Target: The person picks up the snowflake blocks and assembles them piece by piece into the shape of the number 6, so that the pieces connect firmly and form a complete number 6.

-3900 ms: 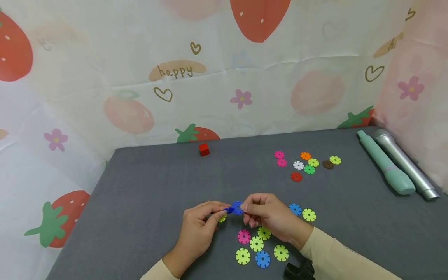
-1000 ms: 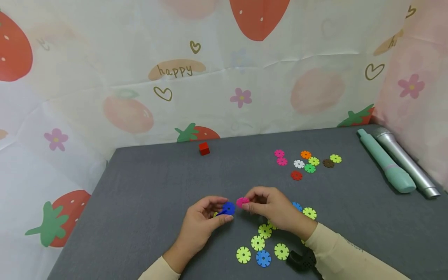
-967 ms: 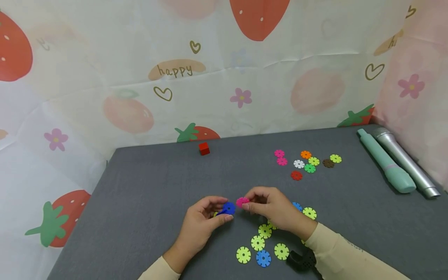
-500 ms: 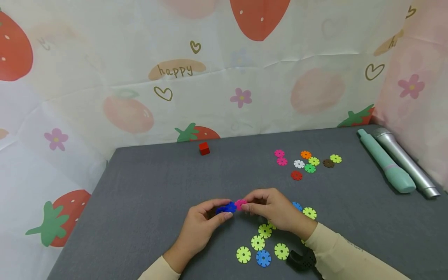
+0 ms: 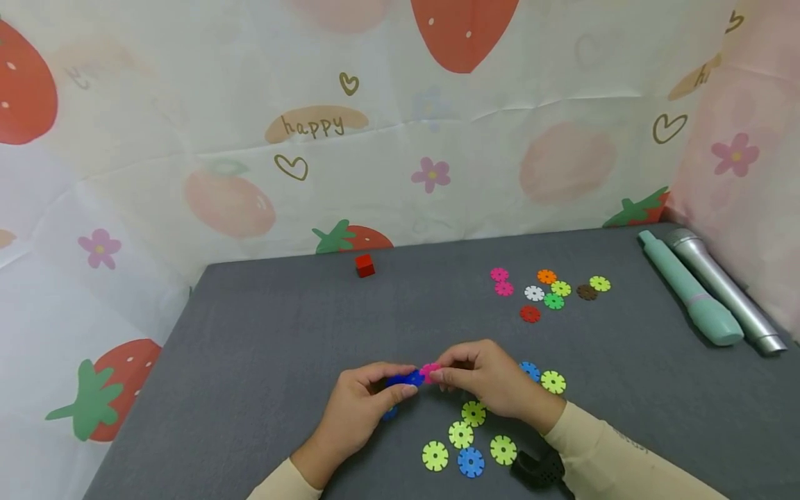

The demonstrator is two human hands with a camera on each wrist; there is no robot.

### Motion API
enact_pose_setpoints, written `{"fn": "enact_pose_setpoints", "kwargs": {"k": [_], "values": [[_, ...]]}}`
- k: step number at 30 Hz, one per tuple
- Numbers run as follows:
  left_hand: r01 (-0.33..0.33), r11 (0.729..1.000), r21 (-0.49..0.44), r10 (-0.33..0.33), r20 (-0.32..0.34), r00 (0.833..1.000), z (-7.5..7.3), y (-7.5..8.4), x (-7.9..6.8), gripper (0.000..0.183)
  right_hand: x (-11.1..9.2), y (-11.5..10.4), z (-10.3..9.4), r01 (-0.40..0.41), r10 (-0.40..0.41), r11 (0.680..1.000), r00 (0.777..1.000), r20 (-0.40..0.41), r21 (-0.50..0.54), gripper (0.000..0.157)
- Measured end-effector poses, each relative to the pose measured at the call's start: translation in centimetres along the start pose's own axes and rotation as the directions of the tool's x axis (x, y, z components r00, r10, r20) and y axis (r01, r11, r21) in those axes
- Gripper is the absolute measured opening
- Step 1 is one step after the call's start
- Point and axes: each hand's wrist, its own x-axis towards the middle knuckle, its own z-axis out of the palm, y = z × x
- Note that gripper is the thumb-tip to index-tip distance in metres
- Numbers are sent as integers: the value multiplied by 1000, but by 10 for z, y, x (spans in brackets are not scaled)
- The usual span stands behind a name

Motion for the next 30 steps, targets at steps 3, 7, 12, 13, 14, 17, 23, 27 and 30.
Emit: {"fn": "enact_pose_setpoints", "kwargs": {"k": [3, 7, 12, 13, 14, 17, 23, 27, 30], "values": [[-7, 1000, -4, 7, 9, 1000, 0, 0, -1, 23, -1, -1, 1, 3, -3, 1000, 1000, 6, 0, 12], [-21, 1000, -13, 21, 19, 1000, -1, 0, -2, 22, -2, -2, 4, 14, -14, 1000, 1000, 18, 8, 10], [2, 1000, -28, -2, 22, 1000, -1, -1, -3, 22, -1, -2, 5, 13, -13, 1000, 1000, 17, 4, 11], [12, 999, -38, -11, 25, 1000, -1, -1, -3, 24, -1, -2, 4, 11, -11, 1000, 1000, 16, 2, 11], [18, 998, -52, -17, 31, 999, -1, -1, -3, 25, -1, -1, 4, 8, -8, 1000, 1000, 13, -1, 11], [39, 995, -87, -36, 43, 998, 0, 0, -2, 30, 0, -1, 4, 10, -10, 1000, 1000, 5, -2, 12], [23, 996, -86, -26, -42, 999, 1, 0, 0, 29, 0, -2, -2, 37, -35, 999, 998, -53, 40, 16], [33, 992, -119, -48, -120, 992, -2, 0, 2, 28, -1, -5, -11, 21, -18, 999, 997, -80, 43, 24], [52, 980, -193, -82, -150, 985, -5, 0, 4, 30, -2, -9, -19, -5, 9, 999, 996, -90, 53, 28]]}}
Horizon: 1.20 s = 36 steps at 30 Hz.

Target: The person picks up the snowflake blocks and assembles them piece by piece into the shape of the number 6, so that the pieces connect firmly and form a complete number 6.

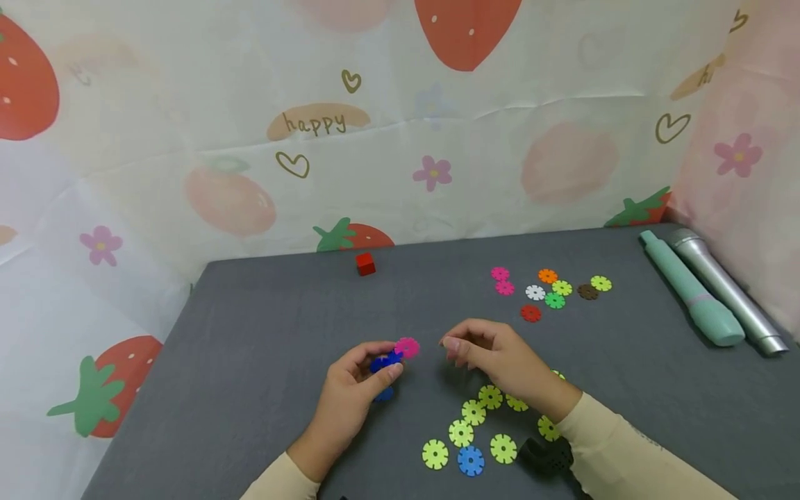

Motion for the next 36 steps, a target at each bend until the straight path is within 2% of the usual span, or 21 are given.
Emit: {"fn": "enact_pose_setpoints", "kwargs": {"k": [5, 14, 20, 24, 29, 36], "values": [[33, 992, -123, -36, -20, 999, -10, -2, 6, 32, -1, -5, -11, -26, 26, 999, 1000, -17, 22, 31], [-25, 976, -216, 9, -74, 997, -22, -10, 14, 30, -4, -3, -26, 4, -4, 1000, 1000, -5, -11, 27], [-43, 971, -234, 20, -102, 995, -22, -11, 15, 28, -7, 4, -37, -5, 5, 995, 1000, -2, -96, 32], [-61, 968, -245, 35, -109, 993, -21, -12, 16, 33, -11, 14, -44, -15, 18, 990, 1000, 22, -143, 34], [-66, 979, -192, 43, -121, 992, -19, -12, 16, 41, -13, 29, -48, 14, -3, 984, 998, 62, -177, 34], [-82, 981, -174, 56, -149, 987, -21, -13, 15, 35, -11, 38, -49, 76, -35, 940, 991, 128, -332, 33]]}}
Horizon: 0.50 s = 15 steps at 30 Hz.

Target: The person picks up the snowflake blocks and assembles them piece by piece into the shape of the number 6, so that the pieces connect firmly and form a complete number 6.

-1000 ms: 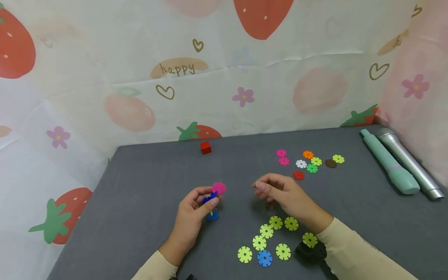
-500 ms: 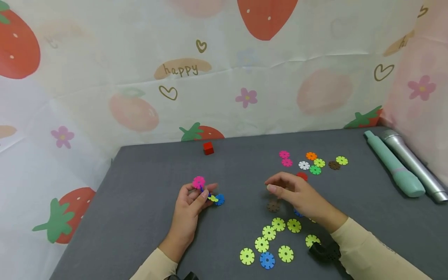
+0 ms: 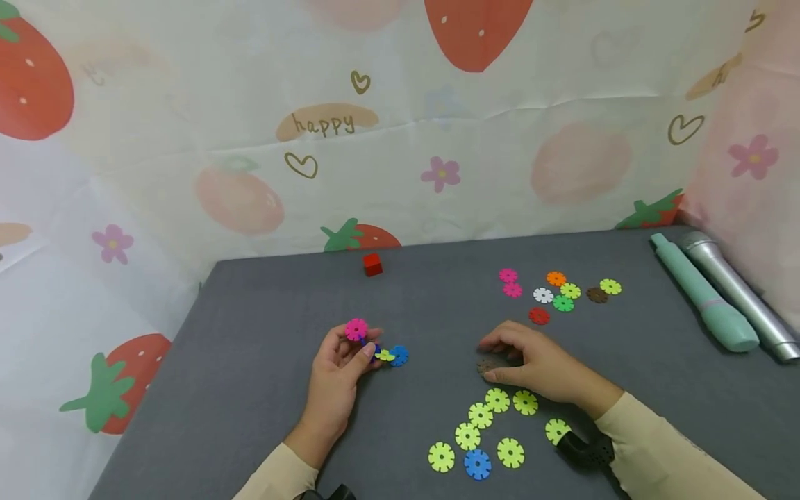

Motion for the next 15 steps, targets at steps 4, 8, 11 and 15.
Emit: {"fn": "enact_pose_setpoints", "kwargs": {"k": [4, 8, 11, 15], "values": [[14, 1000, -15, -14, -5, 1000, -1, -1, 0, 35, 0, 0, 1, 31, -30, 999, 999, 33, -32, 23], [37, 998, -50, -37, 6, 999, -2, 0, -1, 32, 0, -2, 2, 40, -40, 999, 999, 36, 0, 16], [53, 996, -68, -52, 17, 999, -2, 0, -1, 28, 0, -5, 3, 14, -16, 999, 999, 41, 50, 18], [52, 996, -71, -51, 17, 999, 0, 1, -1, 29, -1, -8, 4, -36, 33, 996, 999, 39, 87, 20]]}}
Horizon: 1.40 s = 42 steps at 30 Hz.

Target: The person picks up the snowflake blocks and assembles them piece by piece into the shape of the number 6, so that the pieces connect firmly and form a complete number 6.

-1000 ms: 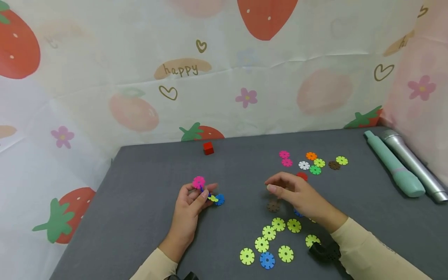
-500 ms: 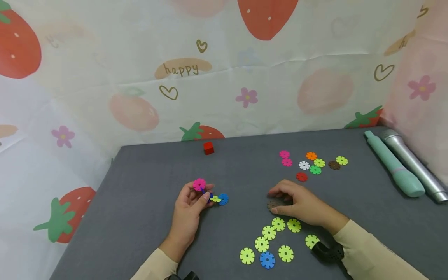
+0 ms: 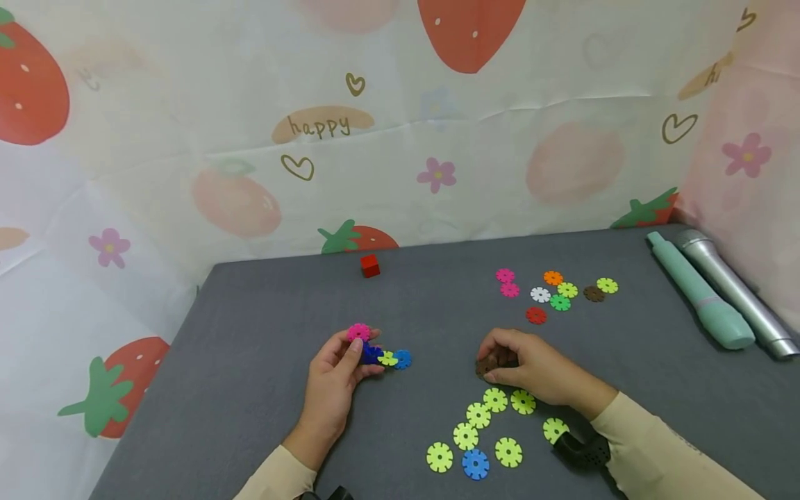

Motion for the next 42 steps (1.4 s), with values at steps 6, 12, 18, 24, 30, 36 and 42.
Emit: {"fn": "enact_pose_setpoints", "kwargs": {"k": [6, 12, 18, 24, 30, 36, 42], "values": [[-61, 996, 57, 62, -7, 998, 0, -4, 1, 33, 0, 0, 3, -20, 17, 999, 997, -75, -49, 8], [-157, 974, 164, 161, -8, 987, 3, -5, 0, 22, 1, 2, 6, -2, -4, 999, 990, -144, -40, 7], [-221, 939, 263, 219, 37, 975, 6, -1, -4, 16, 2, -4, 6, 60, -55, 998, 970, -238, 14, 7], [-277, 921, 272, 251, 130, 959, 13, 3, -10, 14, 0, -17, 6, 10, 14, 996, 964, -264, 91, 5], [-375, 893, 247, 330, 206, 921, 22, 5, -18, 20, 0, -33, 10, -32, 81, 976, 972, -220, 216, 10], [-479, 831, 281, 416, 257, 872, 31, 6, -24, 22, -3, -50, 17, -35, 100, 926, 983, -154, 377, 16], [-543, 762, 353, 460, 294, 838, 36, 8, -28, 20, -6, -62, 28, -26, 89, 888, 989, -115, 459, 19]]}}
